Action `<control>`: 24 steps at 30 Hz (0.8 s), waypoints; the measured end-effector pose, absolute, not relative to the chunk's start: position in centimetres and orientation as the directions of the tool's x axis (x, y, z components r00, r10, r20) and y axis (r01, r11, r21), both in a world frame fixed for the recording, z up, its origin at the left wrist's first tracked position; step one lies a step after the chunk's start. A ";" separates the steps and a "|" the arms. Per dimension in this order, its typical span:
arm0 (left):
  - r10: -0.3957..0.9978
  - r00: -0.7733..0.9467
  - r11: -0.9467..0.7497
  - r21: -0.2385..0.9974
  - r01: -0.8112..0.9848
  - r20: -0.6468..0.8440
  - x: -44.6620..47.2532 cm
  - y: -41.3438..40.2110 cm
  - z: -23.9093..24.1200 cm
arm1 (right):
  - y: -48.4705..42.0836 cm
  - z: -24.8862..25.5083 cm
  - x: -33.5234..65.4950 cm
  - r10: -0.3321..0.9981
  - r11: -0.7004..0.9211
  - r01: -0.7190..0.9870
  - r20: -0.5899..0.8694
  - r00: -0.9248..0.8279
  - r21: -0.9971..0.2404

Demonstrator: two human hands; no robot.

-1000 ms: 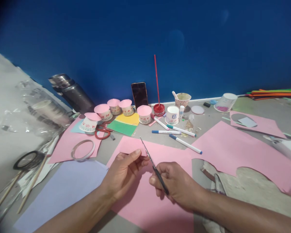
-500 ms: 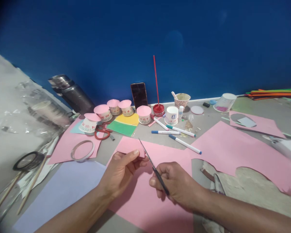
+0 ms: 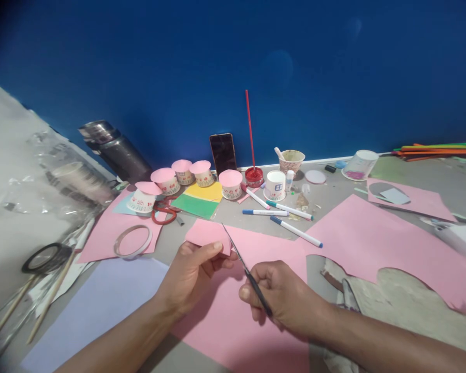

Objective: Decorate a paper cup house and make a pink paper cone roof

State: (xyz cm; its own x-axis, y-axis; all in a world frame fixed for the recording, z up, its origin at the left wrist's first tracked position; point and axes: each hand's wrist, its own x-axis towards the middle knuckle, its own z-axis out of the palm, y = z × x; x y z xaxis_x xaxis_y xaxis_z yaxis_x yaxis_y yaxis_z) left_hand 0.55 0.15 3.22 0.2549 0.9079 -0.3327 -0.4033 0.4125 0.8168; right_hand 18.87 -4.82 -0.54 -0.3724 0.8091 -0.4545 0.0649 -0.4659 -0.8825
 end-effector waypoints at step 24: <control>0.886 0.364 0.397 0.877 -0.271 -0.289 0.4 0.0 3.4 | -3.9 0.5 19.9 0.886 -0.393 -0.033 -0.369 -0.280 -0.919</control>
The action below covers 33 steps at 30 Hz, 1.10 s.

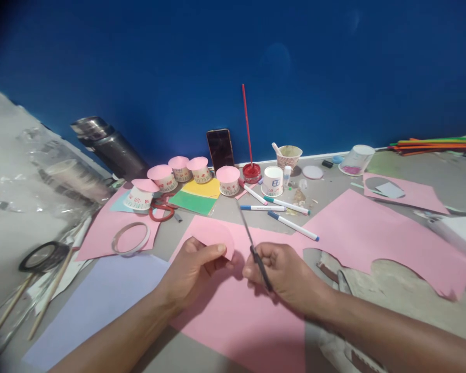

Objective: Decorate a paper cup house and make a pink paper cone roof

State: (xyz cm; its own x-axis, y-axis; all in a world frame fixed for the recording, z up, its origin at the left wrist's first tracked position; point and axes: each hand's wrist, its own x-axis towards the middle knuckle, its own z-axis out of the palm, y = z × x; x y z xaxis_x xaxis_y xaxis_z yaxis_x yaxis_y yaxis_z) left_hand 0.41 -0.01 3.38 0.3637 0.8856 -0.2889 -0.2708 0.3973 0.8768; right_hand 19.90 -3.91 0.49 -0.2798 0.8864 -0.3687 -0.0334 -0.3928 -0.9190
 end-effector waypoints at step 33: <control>0.821 0.436 -0.507 0.821 0.264 0.367 -1.4 -1.0 1.5 | -1.9 0.6 22.0 0.935 -0.332 -0.160 -0.301 -0.189 -0.930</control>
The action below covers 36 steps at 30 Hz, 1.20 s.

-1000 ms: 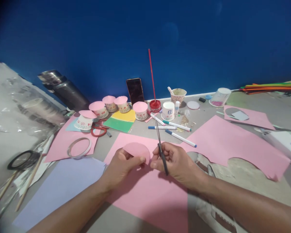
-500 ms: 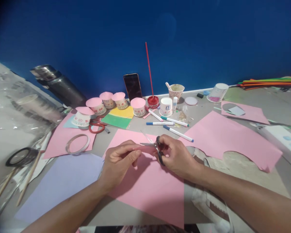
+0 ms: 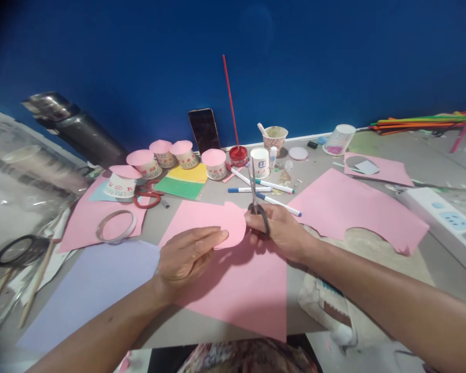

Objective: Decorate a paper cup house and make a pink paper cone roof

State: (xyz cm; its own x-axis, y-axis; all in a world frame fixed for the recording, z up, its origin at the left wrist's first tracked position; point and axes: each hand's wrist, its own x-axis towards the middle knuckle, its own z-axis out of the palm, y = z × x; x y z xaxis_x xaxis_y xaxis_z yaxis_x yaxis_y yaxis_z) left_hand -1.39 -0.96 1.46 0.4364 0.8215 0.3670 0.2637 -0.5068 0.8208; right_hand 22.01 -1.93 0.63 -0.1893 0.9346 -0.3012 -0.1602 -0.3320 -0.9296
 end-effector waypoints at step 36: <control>0.939 0.291 0.213 0.975 -0.067 -0.185 1.1 -0.8 2.3 | -2.4 2.0 21.5 0.955 -0.218 -0.037 -0.205 -0.214 -0.975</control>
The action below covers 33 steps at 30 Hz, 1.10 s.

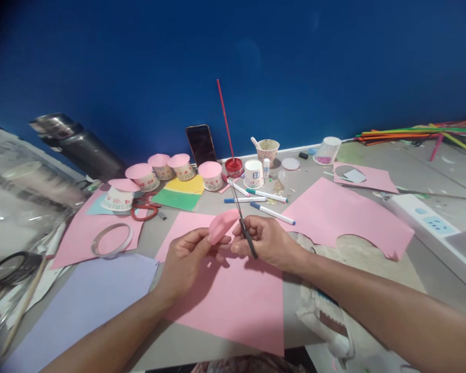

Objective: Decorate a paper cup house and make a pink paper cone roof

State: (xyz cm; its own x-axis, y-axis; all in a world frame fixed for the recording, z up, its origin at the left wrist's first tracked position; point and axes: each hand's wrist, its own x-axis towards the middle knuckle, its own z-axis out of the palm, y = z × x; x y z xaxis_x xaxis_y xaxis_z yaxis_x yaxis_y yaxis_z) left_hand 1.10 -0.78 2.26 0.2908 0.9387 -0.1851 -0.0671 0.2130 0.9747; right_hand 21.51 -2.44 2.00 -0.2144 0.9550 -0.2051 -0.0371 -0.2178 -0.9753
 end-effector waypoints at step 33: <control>0.881 0.470 0.207 0.942 -0.263 -0.062 1.1 -1.1 1.2 | -0.9 1.8 24.0 0.736 -0.065 0.330 -0.269 -0.621 -0.942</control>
State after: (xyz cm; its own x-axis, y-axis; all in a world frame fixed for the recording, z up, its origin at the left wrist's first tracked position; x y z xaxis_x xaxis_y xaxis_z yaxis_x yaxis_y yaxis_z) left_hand 1.10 -1.12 1.22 0.4700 0.8805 -0.0618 -0.2633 0.2067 0.9423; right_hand 24.01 -0.95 1.80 -0.6213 0.7359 -0.2690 0.3303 -0.0654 -0.9416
